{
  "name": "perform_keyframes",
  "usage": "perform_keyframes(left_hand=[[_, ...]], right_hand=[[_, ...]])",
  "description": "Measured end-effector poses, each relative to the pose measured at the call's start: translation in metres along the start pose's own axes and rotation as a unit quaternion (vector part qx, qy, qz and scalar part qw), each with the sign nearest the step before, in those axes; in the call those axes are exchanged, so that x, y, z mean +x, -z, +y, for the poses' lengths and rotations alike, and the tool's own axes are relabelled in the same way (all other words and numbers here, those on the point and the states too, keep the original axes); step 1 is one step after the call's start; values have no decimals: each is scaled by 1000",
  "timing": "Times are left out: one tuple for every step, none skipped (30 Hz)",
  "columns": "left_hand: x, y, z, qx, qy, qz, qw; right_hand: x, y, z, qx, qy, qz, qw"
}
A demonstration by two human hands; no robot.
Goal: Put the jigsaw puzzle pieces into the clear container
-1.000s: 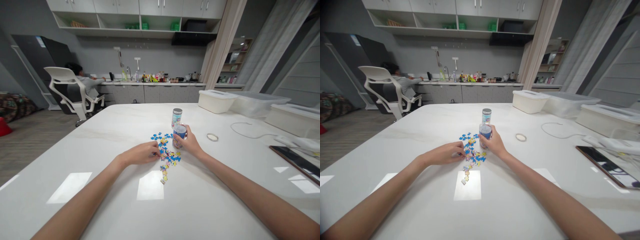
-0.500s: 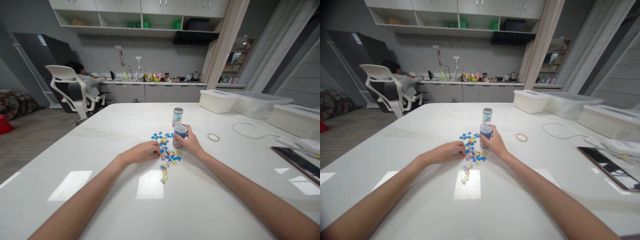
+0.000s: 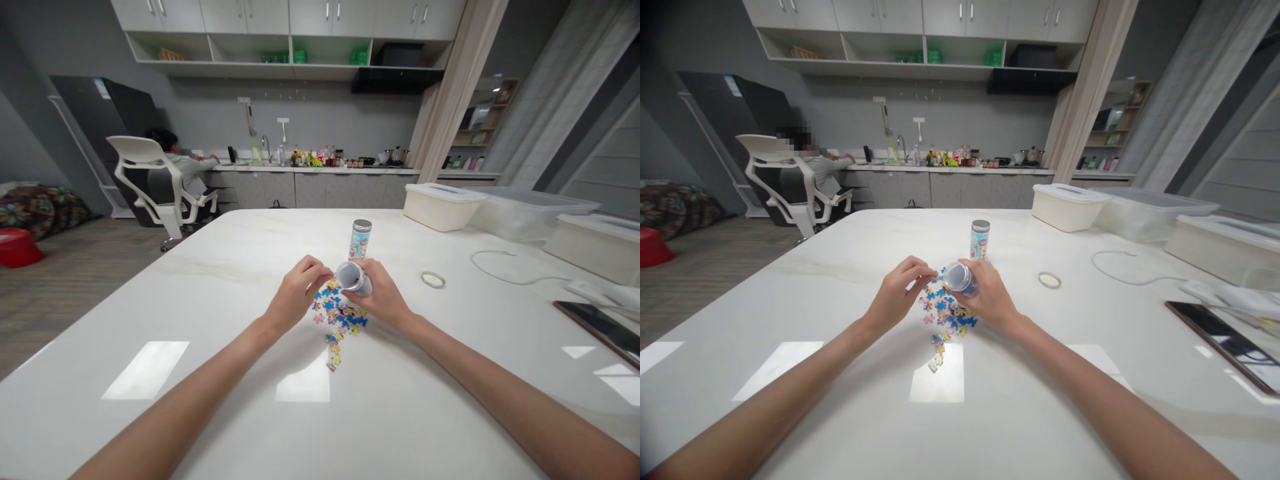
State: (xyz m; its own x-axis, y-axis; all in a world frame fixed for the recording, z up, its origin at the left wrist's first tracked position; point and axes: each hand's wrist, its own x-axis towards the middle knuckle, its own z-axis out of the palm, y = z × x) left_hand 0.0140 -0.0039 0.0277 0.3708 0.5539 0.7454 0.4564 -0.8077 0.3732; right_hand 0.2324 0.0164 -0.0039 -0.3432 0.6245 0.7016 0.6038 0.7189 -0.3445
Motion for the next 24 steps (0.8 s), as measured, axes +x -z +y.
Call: perform_keyframes(left_hand=[[-1, -1, 2, 5, -3, 6, 1000], [-2, -3, 3, 8, -6, 7, 1000], [-3, -4, 4, 8, -8, 1, 1000], [-3, -6, 4, 4, -11, -8, 1000], [-4, -7, 3, -3, -17, -22, 1000], [-4, -7, 3, -11, -24, -38, 999], [-4, -8, 2, -18, -31, -50, 998], [-3, -8, 0, -22, -37, -55, 998], [-2, -7, -1, -23, -37, -52, 998], [-1, -6, -2, -19, -31, -42, 998], [0, -5, -3, -14, -20, -31, 999], [1, -3, -5, -7, -4, -21, 1000], [2, -1, -7, 3, 13, -19, 1000], [2, 1, -10, 15, 28, -30, 999], [3, 4, -13, 28, 38, -55, 997], [3, 7, -16, 42, 44, -93, 994], [3, 10, -19, 55, 48, -141, 987], [2, 13, -22, 63, 51, -192, 978], [2, 15, -24, 65, 55, -242, 967], [1, 17, -26, 60, 59, -287, 954], [0, 19, -27, 50, 63, -323, 943], [0, 20, -28, 38, 67, -351, 933], [-1, 20, -28, 26, 70, -373, 925], [-1, 20, -28, 15, 72, -389, 919]], right_hand=[[-1, 0, -2, -8, 11, -10, 1000], [-1, -1, -3, -17, 20, -19, 999], [-2, -1, -5, -25, 27, -27, 999], [-2, -1, -6, -32, 34, -32, 998], [-3, -2, -6, -36, 39, -37, 998], [-3, -2, -6, -38, 41, -38, 998], [-3, -2, -6, -39, 41, -39, 998], [-3, -2, -5, -39, 40, -39, 998], [-3, -2, -5, -37, 37, -36, 998], [-3, -2, -4, -33, 32, -32, 998], [-2, -1, -3, -26, 27, -26, 999], [-2, -1, -2, -17, 19, -19, 999], [-1, -1, -1, -6, 10, -10, 1000], [-1, -1, 0, 4, -2, 0, 1000], [0, -2, 2, 13, -16, 9, 1000], [0, -2, 4, 21, -31, 18, 999], [0, -2, 6, 28, -48, 25, 998], [1, -3, 8, 36, -68, 32, 997], [1, -3, 10, 43, -89, 37, 994], [1, -3, 11, 50, -109, 40, 992], [2, -3, 13, 56, -128, 42, 989], [2, -3, 14, 60, -144, 43, 987], [2, -3, 15, 63, -156, 43, 985], [2, -2, 15, 65, -165, 43, 983]])
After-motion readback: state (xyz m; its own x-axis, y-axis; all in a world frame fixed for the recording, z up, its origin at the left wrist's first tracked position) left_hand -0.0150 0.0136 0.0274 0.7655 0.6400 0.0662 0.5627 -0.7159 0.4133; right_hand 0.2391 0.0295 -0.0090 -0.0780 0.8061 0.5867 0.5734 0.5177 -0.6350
